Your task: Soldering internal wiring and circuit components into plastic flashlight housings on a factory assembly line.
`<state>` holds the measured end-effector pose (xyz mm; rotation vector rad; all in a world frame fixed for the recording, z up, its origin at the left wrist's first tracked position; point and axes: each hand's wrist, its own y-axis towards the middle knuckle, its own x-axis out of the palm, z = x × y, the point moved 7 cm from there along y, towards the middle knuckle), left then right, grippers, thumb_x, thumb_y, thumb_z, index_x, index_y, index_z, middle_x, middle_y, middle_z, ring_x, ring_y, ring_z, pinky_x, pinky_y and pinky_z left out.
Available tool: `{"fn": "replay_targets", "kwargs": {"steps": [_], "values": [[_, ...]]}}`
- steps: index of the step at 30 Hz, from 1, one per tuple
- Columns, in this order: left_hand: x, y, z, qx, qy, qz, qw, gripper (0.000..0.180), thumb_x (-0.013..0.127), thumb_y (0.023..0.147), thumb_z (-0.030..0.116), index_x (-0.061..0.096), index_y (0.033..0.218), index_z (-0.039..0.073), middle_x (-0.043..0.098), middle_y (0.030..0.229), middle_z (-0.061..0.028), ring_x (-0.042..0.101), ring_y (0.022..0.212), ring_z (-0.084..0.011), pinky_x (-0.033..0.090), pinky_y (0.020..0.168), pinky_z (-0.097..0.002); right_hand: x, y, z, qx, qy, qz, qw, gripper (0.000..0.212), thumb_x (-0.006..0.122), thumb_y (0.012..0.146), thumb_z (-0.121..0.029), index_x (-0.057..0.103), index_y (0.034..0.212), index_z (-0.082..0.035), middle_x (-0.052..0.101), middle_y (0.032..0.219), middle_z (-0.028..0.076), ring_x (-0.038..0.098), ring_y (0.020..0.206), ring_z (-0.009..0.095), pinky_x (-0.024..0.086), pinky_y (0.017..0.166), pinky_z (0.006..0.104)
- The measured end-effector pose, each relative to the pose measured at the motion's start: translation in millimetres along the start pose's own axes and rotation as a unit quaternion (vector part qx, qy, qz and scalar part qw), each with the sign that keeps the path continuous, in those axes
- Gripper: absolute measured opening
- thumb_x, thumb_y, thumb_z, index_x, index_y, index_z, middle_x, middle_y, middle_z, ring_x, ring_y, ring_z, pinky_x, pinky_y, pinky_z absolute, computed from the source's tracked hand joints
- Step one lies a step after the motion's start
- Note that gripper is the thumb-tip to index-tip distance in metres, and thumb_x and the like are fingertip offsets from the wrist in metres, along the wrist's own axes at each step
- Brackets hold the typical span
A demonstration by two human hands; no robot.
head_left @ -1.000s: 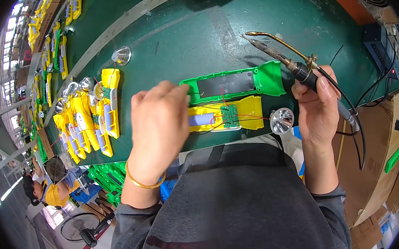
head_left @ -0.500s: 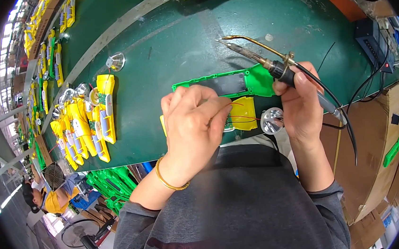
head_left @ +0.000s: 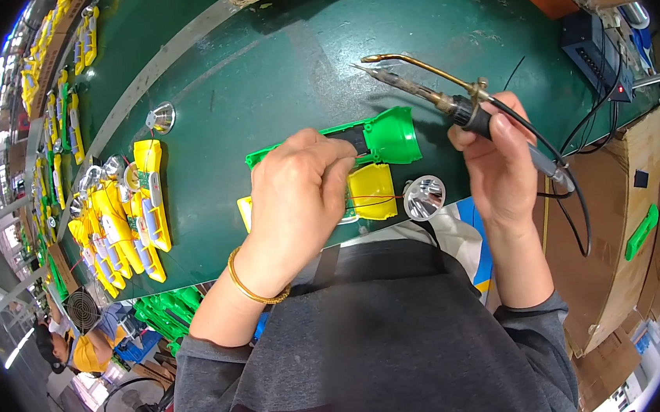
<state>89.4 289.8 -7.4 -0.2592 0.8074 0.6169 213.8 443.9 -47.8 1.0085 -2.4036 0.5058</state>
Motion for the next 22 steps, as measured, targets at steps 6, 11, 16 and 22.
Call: {"fn": "replay_targets", "kwargs": {"steps": [6,11,16,22], "values": [[4,3,4,0.002,0.02,-0.018,1.0,0.004,0.06,0.074,0.001,0.062,0.077,0.002,0.058,0.07,-0.0137,0.058,0.063,-0.0332,0.047,0.059,-0.0395,-15,9,-37,-0.005,-0.122,-0.073,0.99,0.028,0.064,0.077,-0.021,0.053,0.09,0.001,0.059,0.075,0.009,0.058,0.066,0.014,0.048,0.063,0.0256],[8,7,14,0.009,0.091,-0.019,0.996,0.004,0.058,0.075,0.003,0.061,0.073,0.001,0.055,0.067,-0.016,0.057,0.062,-0.0349,0.046,0.058,-0.0422,-10,17,-48,0.037,-0.258,-0.122,0.958,0.029,0.068,0.071,-0.023,0.054,0.083,-0.001,0.058,0.072,0.006,0.056,0.064,0.011,0.045,0.059,0.0229],[11,13,19,0.002,0.144,-0.051,0.988,0.007,0.057,0.075,0.003,0.061,0.07,0.0,0.055,0.067,-0.0177,0.057,0.062,-0.0362,0.046,0.057,-0.044,0,32,-52,0.048,-0.367,-0.186,0.91,0.026,0.067,0.071,-0.022,0.053,0.08,-0.001,0.057,0.071,0.007,0.057,0.063,0.011,0.045,0.056,0.0223],[9,12,13,-0.009,0.097,-0.033,0.995,0.005,0.061,0.073,0.006,0.063,0.072,0.002,0.057,0.069,-0.0163,0.058,0.064,-0.036,0.047,0.059,-0.0431,11,38,-42,0.093,-0.415,-0.233,0.874,0.017,0.063,0.071,-0.014,0.055,0.08,-0.001,0.058,0.071,0.006,0.058,0.065,0.012,0.048,0.063,0.0247]]}}
